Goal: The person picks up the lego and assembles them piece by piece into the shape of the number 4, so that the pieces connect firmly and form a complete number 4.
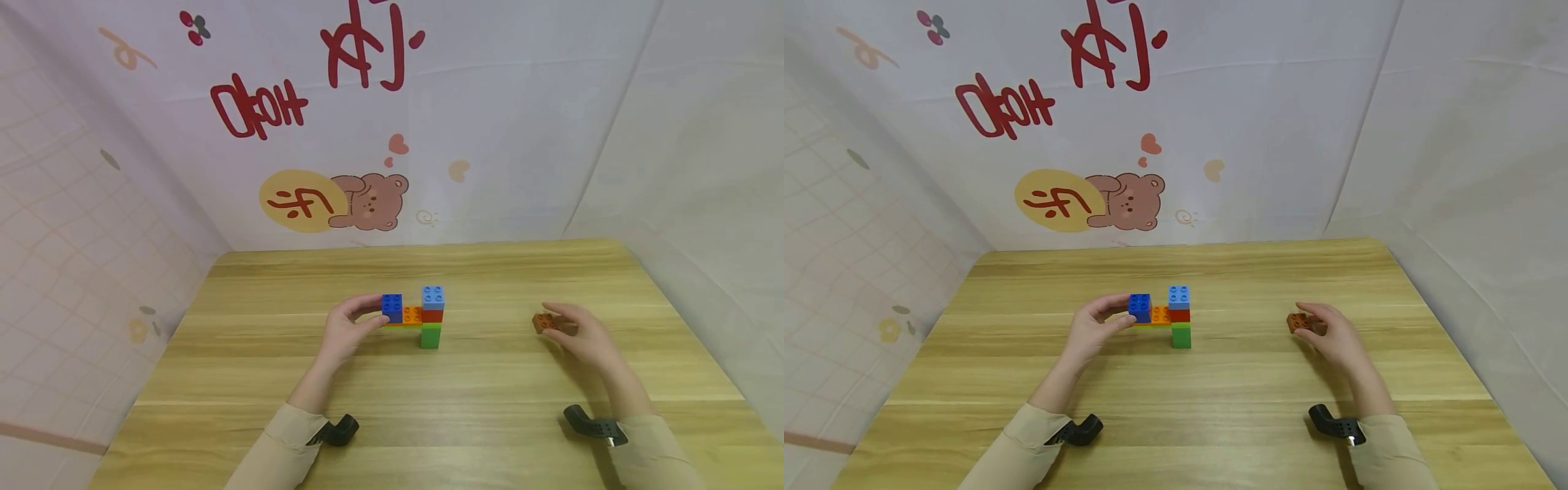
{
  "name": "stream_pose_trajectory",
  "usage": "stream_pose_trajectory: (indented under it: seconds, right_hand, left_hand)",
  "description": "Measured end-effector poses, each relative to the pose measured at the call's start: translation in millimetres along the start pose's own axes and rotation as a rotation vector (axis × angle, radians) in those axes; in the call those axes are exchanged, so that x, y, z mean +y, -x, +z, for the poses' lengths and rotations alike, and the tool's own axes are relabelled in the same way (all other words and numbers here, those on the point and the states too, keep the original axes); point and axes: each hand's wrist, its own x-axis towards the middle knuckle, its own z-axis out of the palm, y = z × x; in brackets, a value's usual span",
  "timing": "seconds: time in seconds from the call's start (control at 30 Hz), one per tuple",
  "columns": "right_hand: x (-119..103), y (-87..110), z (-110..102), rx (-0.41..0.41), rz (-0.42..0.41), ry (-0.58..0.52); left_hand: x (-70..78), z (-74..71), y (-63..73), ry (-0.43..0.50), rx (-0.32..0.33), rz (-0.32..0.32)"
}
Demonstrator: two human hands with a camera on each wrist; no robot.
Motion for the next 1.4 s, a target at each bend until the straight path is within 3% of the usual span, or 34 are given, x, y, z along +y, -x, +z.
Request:
stream_pose_trajectory:
  seconds: [0.2,0.47,0.97,1.4]
  right_hand:
    - [2,0.0,-1,-0.017,0.03,-0.002]
    - [4,-1.6,0,0.007,-0.027,-0.004]
    - [5,3.3,2,0.047,-0.006,0.086]
    - [-20,-8.9,11,0.067,-0.061,0.006]
  left_hand:
    - [-0.1,-0.3,0.4,-0.006,0.003,0.002]
    - [1.2,0.1,-0.1,0.006,-0.001,0.004]
    - [0.8,0.1,-0.3,0.02,-0.01,-0.005]
    - [0.8,0.0,-0.2,0.024,-0.018,0.009]
